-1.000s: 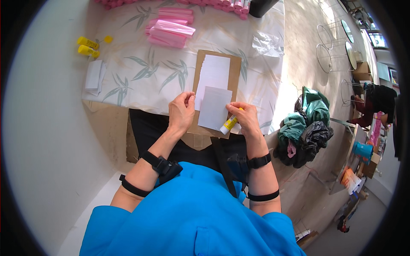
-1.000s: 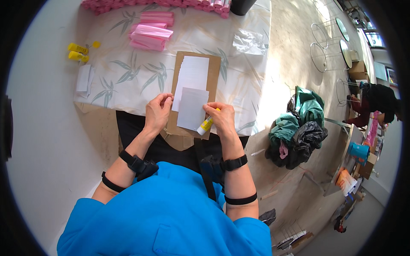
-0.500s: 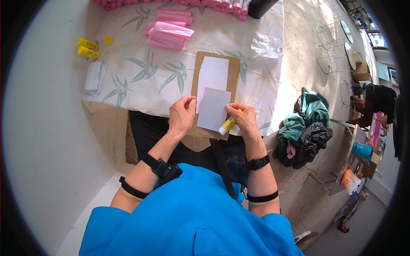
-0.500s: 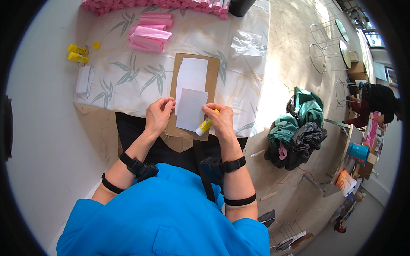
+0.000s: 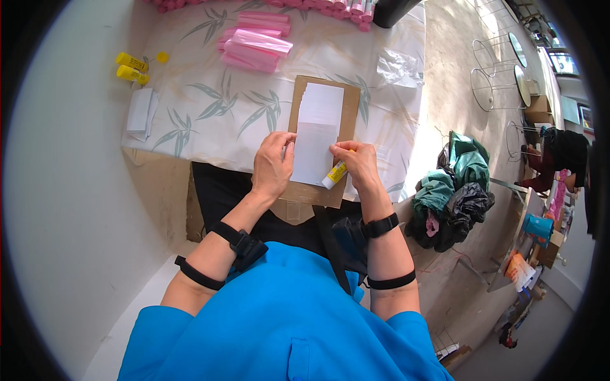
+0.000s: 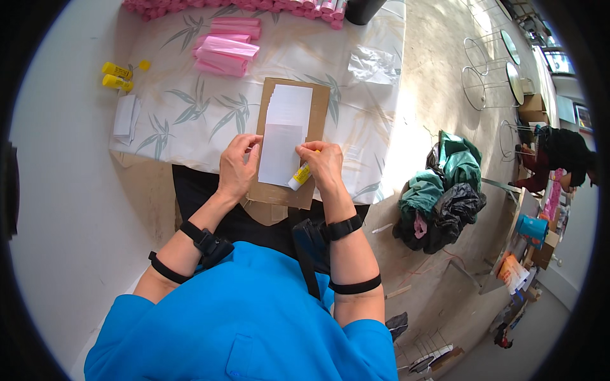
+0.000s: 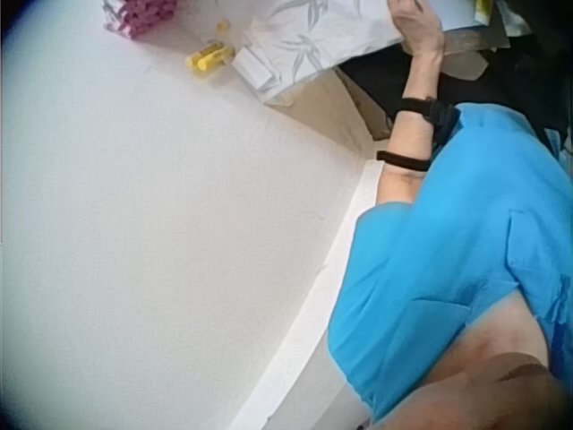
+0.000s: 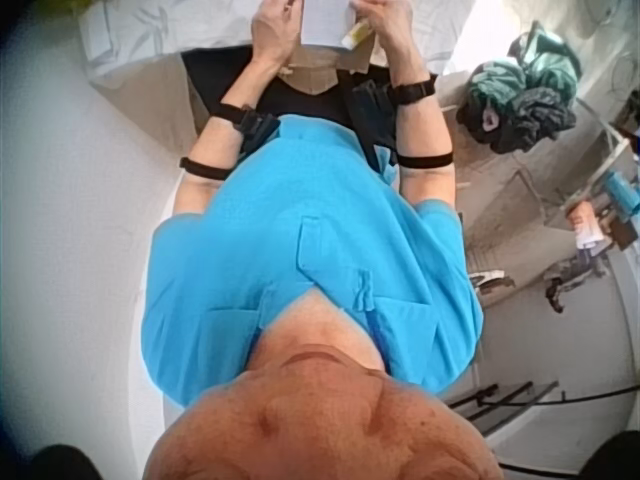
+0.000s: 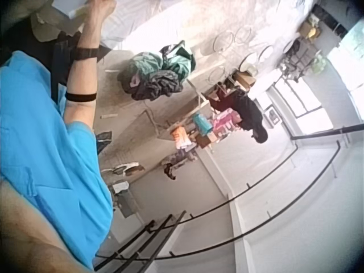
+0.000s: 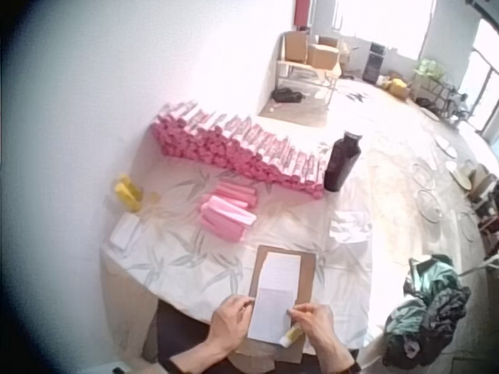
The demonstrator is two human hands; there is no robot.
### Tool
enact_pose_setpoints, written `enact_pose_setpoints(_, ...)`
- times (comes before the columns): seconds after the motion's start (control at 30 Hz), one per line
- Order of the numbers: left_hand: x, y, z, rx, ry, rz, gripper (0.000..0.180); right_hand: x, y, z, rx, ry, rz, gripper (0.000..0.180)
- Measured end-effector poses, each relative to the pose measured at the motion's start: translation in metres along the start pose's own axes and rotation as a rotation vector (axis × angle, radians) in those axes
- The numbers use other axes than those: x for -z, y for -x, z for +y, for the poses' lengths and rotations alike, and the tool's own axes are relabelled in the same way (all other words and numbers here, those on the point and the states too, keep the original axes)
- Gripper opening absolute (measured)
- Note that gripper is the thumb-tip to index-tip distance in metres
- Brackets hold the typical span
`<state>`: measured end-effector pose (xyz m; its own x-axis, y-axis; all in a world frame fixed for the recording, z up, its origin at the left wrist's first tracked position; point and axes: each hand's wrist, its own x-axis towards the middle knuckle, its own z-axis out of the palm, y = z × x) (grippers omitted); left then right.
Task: Applying labels to pink product rolls using a glue stick.
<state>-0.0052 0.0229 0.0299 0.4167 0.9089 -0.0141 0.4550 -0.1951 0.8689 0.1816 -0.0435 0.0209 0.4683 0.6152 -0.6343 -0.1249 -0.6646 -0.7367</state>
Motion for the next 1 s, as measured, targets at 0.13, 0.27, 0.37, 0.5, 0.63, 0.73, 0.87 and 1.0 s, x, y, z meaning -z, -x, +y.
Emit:
enact_pose_setpoints(0.13,-0.002,0.0,0.0,-0.092,-0.076,0.0,0.018,-0.003,0.002,-0.006,-0.012,0.05,0.04,0.016)
enact_pose_setpoints(0.27,-0.002,-0.002,0.004,-0.201,-0.188,-0.007,0.023,-0.003,-0.002,0.001,-0.007,0.06,0.066,0.016)
enact_pose_setpoints(0.37,-0.001,-0.009,0.004,-0.311,-0.297,-0.043,0.03,-0.004,-0.005,0.006,0.02,0.102,0.094,0.016)
enact_pose_setpoints(0.5,0.001,-0.02,0.002,-0.408,-0.398,-0.066,0.035,-0.008,-0.004,0.002,0.011,0.154,0.131,0.018)
enact_pose_setpoints(0.63,0.001,-0.029,-0.005,-0.432,-0.481,-0.176,0.047,-0.009,-0.004,0.002,0.012,0.271,0.177,0.02)
enact_pose_setpoints(0.73,0.001,-0.033,-0.009,-0.441,-0.528,-0.21,0.056,-0.011,-0.005,0.001,0.007,0.312,0.199,0.019)
enact_pose_setpoints(0.87,0.001,-0.037,-0.007,-0.454,-0.496,-0.18,0.058,-0.009,0.0,-0.003,0.056,0.317,0.182,0.02)
enact_pose_setpoints(1.0,0.0,-0.042,-0.009,-0.453,-0.499,-0.193,0.058,-0.006,0.002,-0.004,0.099,0.354,0.211,0.021)
